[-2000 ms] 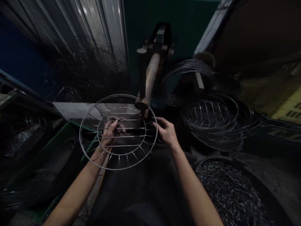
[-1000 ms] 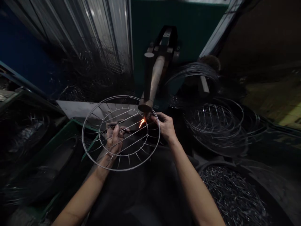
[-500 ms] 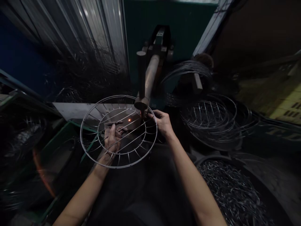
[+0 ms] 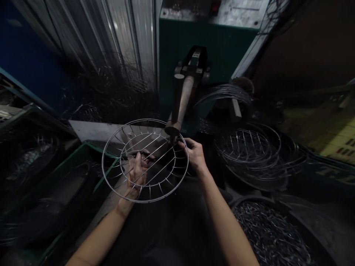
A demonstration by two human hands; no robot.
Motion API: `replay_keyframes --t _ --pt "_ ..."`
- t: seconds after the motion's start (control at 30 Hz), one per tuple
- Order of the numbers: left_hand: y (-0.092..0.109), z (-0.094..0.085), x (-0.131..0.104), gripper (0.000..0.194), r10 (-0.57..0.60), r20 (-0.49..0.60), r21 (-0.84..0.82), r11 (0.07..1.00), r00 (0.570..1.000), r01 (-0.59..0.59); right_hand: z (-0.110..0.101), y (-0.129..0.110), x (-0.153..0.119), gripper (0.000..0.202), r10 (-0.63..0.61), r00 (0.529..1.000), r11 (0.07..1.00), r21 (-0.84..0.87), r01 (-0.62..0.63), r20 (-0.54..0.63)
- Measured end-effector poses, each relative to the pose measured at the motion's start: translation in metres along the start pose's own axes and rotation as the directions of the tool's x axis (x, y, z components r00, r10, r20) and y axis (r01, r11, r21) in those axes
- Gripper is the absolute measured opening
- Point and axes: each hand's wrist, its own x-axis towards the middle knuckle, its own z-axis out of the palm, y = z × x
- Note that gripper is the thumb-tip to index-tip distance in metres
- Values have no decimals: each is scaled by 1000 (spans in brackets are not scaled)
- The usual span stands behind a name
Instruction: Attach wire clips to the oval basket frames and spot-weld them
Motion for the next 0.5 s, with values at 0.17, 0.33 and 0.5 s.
replay_keyframes --t 0.17,0.33,0.5 --pt "-5 -4 -2 15 1 24 -15 1000 1000 0 -1 13 0 28 26 1000 998 56 -27 4" --pt "-1 -5 -3 14 0 26 7 1000 1000 0 3 17 1 31 54 998 991 122 -56 13" --pt "0 -1 -2 18 63 -8 41 997 998 -62 -5 7 -14 37 17 1000 998 54 -15 -27"
